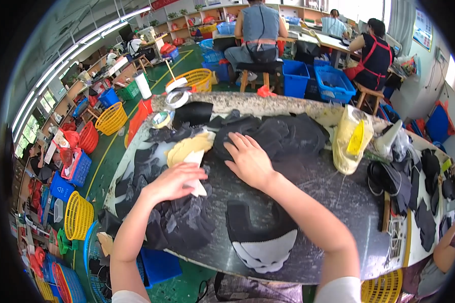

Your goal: Applying white reinforcement linings to black shoe upper components on a factory workbench.

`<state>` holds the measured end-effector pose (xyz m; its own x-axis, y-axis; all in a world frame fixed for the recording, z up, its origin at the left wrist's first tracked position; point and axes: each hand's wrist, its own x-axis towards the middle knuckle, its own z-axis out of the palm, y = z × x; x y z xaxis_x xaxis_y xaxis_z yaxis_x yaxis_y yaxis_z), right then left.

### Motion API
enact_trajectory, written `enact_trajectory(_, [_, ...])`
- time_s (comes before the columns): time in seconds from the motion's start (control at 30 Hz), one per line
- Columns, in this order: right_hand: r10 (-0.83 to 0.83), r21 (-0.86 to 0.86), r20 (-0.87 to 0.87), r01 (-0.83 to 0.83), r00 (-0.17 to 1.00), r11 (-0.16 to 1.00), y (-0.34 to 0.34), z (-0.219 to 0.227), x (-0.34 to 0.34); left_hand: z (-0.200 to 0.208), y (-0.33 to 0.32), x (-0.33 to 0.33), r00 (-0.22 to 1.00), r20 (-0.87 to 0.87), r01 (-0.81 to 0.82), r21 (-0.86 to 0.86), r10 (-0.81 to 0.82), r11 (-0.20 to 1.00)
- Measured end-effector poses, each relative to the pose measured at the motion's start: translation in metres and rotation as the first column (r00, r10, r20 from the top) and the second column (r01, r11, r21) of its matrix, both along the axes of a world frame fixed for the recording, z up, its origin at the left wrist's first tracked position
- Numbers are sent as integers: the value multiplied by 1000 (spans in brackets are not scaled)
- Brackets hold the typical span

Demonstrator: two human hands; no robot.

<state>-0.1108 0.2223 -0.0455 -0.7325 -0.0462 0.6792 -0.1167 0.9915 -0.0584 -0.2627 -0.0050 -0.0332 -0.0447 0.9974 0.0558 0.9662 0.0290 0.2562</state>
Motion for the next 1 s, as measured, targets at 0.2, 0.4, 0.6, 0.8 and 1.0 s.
enact_trajectory(0.2, [67,134,194,-94,979,987,34,-36,-12,2,-9,-5,993,16,117,-30,-117,993])
enact_trajectory(0.4, [134,316,152,-176,979,932,37,-17,17,-8,-11,-3,971,-152,194,56,-184,979])
enact_trajectory(0.6, [113,-70,43,-109,993,992,47,8,8,-4,-9,11,999,-9,41,584,-45,811])
enact_trajectory(0.8, [427,-8,-41,-428,903,904,2,25,155,13,-28,72,960,-229,115,851,164,513])
enact_trajectory(1.0, [342,-599,251,-133,906,790,-60,27,216,4,-5,154,937,-350,292,764,-10,576])
